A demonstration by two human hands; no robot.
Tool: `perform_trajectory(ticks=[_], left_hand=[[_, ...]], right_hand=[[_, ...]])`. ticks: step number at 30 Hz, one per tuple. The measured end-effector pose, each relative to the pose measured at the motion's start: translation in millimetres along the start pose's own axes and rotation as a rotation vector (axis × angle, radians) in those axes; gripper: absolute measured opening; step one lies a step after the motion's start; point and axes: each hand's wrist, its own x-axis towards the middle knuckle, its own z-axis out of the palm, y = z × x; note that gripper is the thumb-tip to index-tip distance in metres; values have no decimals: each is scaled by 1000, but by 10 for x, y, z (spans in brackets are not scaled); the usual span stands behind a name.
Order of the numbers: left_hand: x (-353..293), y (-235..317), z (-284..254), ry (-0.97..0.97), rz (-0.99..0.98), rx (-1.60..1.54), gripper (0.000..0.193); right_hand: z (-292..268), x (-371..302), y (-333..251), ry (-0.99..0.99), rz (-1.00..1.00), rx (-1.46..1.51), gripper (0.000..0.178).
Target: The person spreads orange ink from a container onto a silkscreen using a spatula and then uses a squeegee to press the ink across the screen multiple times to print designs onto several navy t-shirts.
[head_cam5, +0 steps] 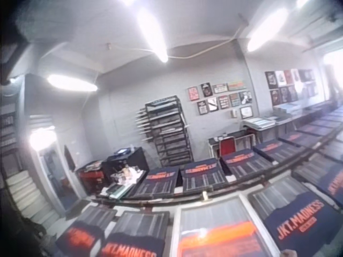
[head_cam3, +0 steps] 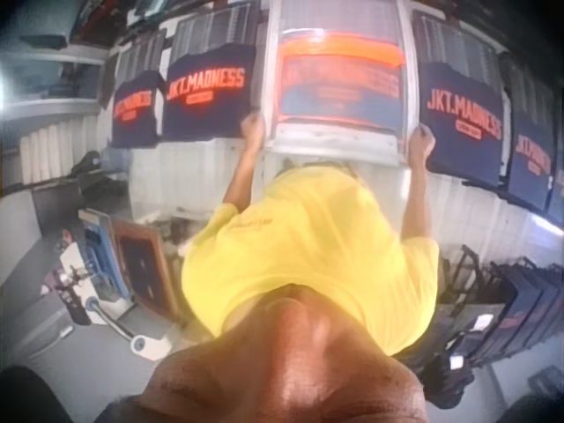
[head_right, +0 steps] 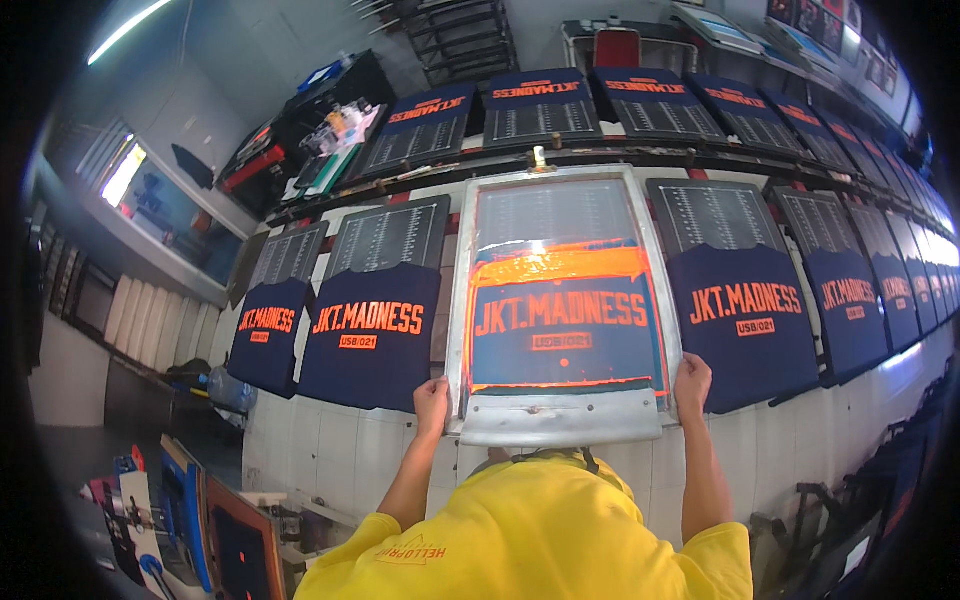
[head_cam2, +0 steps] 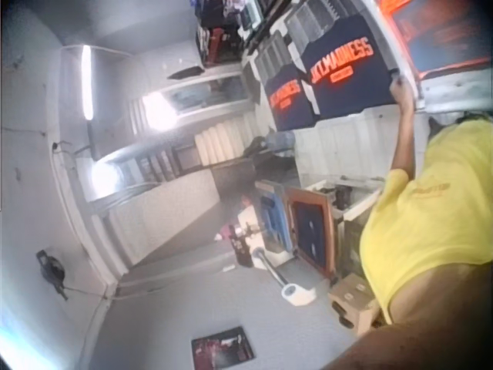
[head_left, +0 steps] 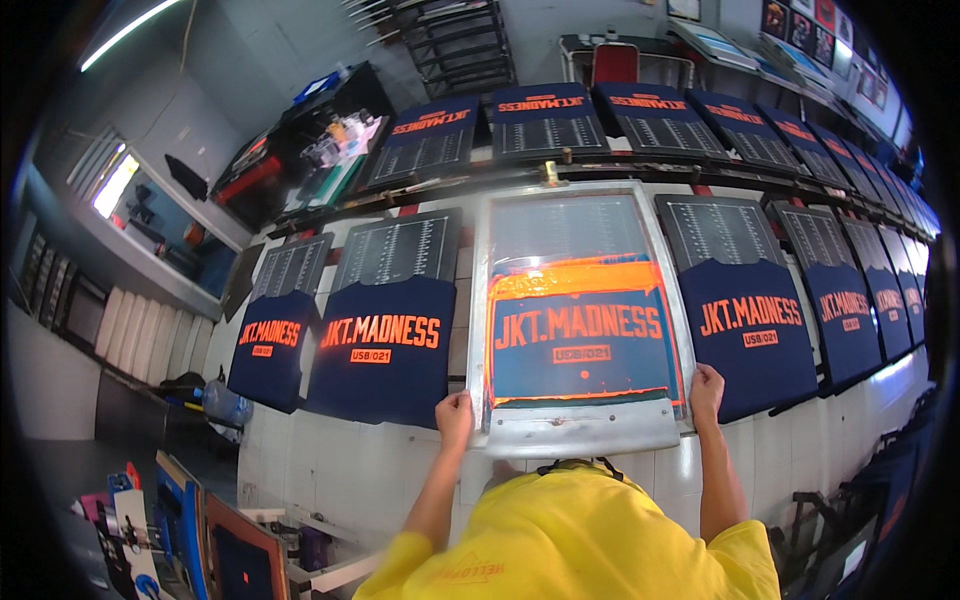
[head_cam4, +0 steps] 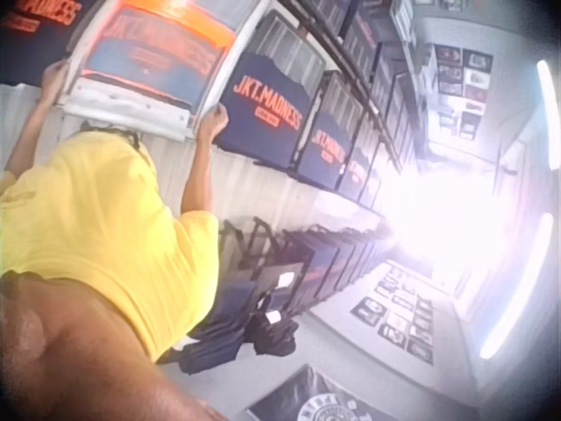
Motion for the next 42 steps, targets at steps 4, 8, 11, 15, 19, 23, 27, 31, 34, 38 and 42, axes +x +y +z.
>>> perform_trajectory(ticks=[4, 8, 11, 15, 19, 23, 27, 31, 34, 38, 42], left_hand=[[-25, 63, 4, 45, 12, 31, 31], [31, 27, -3, 42, 35, 77, 32], [31, 81, -42, 46, 40, 112, 33], [53, 136, -83, 25, 56, 167, 32], [59, 182, -58, 29, 70, 138, 31], [47, 163, -39, 42, 52, 81, 30], [86, 7, -76, 23, 60, 48, 30], [90, -2, -76, -18, 14, -49, 30], [131, 23, -107, -38, 31, 0, 28], [145, 115, -184, -114, 22, 141, 30], [180, 207, -216, -168, 93, 304, 29]], right_hand=[[4, -50, -132, -26, 38, 35, 26], [24, -52, -69, -6, 45, 21, 27], [54, -52, -83, -27, 48, -29, 28], [64, -59, -61, -33, 40, -9, 28], [57, -50, -29, 0, 33, 2, 27], [70, -92, -116, -4, 51, 27, 26], [85, -102, -185, -15, 70, 78, 25], [101, -97, -117, 9, 74, 38, 25], [100, -99, -141, 29, 25, 46, 25], [96, -85, -133, 16, 46, -32, 23], [145, -106, -137, 37, 50, -40, 22]])
